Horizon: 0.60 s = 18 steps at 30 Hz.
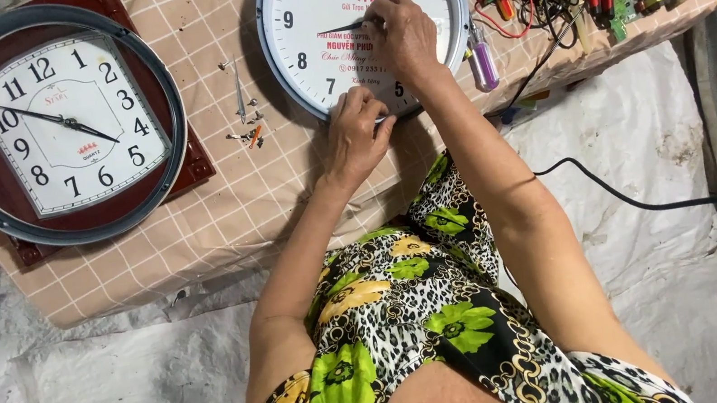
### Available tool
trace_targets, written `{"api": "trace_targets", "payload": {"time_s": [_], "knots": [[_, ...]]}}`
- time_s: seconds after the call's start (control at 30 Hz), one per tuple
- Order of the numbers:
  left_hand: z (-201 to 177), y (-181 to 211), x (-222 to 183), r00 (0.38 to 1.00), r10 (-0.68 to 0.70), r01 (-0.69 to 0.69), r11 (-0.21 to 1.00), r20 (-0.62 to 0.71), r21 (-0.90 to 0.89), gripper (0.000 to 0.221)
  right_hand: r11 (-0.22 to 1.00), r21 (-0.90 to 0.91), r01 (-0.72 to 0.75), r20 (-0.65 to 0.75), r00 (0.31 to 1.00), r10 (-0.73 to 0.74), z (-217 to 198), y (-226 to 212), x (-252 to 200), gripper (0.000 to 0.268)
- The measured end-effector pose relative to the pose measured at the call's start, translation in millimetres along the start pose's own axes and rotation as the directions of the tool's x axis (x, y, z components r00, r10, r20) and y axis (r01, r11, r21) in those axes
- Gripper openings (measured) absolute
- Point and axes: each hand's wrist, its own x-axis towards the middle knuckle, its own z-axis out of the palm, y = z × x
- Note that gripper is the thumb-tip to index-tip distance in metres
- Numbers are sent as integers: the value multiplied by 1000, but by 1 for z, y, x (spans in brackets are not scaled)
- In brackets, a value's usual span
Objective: Attaching clock hands to the clock face and inspecting the mechanism for proper movement.
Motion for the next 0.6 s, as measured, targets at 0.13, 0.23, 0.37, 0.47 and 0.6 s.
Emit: {"api": "trace_targets", "payload": {"time_s": [0.13,0.23,0.37,0.47,0.6], "knots": [[-3,2,1,1000,4,-5,1000,-12,-21,13,994,-102,50,2,999,-50,11,7,1,12],[-3,3,1,1000,10,-10,1000,-5,-6,14,994,-63,93,-37,995,-96,12,6,-1,16],[-3,5,2,1000,15,-15,1000,-13,4,12,999,-23,49,-60,997,-50,10,-2,-3,17],[-1,4,2,1000,19,-19,1000,-15,9,13,1000,-29,-10,-87,996,7,12,-5,-6,18],[-6,8,4,999,32,-31,999,-20,25,14,994,-76,-74,-132,989,63,21,-2,-8,20]]}}
